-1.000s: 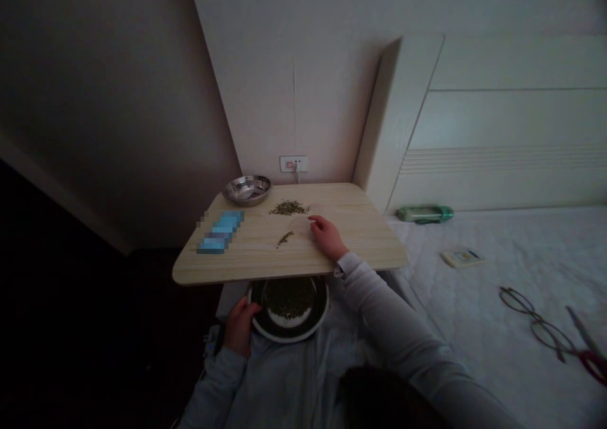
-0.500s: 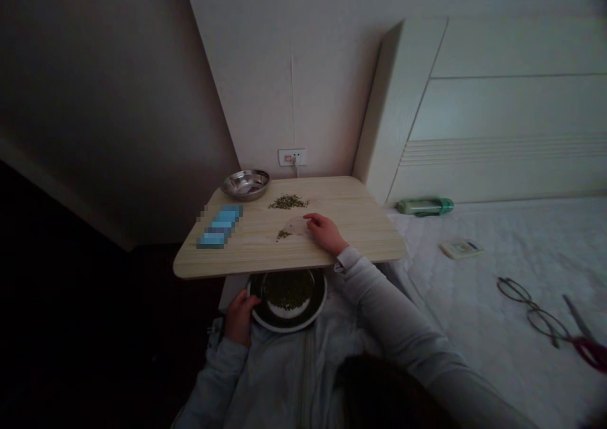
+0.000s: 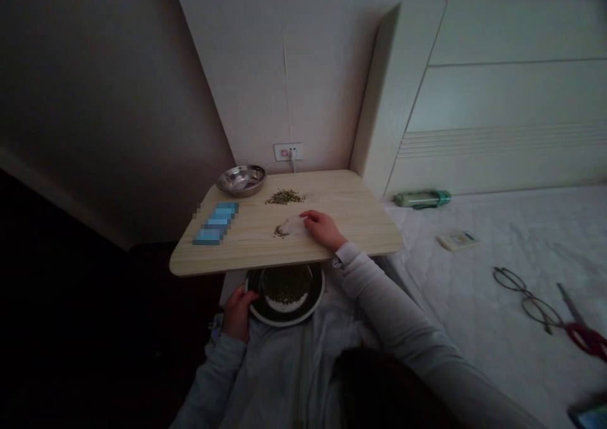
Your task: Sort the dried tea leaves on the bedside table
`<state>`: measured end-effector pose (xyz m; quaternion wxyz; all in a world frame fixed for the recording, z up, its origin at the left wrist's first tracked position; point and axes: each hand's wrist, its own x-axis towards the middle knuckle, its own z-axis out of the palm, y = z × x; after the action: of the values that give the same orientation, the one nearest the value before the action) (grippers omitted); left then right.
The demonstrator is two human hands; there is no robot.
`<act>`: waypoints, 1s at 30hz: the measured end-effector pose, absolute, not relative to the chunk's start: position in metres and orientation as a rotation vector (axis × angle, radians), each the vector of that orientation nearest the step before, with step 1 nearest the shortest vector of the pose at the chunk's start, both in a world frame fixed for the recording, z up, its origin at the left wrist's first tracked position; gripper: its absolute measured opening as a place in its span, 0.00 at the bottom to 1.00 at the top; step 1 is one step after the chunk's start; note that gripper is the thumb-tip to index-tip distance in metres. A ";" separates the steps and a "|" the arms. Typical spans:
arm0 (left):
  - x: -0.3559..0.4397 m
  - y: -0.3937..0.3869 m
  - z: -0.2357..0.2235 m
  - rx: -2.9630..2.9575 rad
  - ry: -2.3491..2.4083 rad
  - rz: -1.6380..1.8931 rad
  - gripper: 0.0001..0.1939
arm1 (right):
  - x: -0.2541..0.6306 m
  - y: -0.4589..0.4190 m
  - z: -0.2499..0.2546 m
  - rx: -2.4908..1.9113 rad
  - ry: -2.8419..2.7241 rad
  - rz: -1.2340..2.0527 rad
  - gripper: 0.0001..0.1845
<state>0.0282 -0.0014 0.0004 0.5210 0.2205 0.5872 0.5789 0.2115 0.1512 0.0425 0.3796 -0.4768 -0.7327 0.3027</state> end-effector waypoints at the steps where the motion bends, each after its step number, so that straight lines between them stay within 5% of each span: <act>1: 0.029 -0.001 0.001 0.526 1.408 1.388 0.06 | 0.212 0.151 0.042 -1.213 -1.870 0.773 0.15; 30: 0.028 0.000 -0.002 0.490 1.384 1.403 0.08 | 0.214 0.146 0.043 -1.254 -1.854 0.759 0.14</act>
<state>0.0276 -0.0005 -0.0020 0.5274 0.2051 0.5789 0.5870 0.2140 0.1464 0.0433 0.3793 -0.4908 -0.7259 0.2972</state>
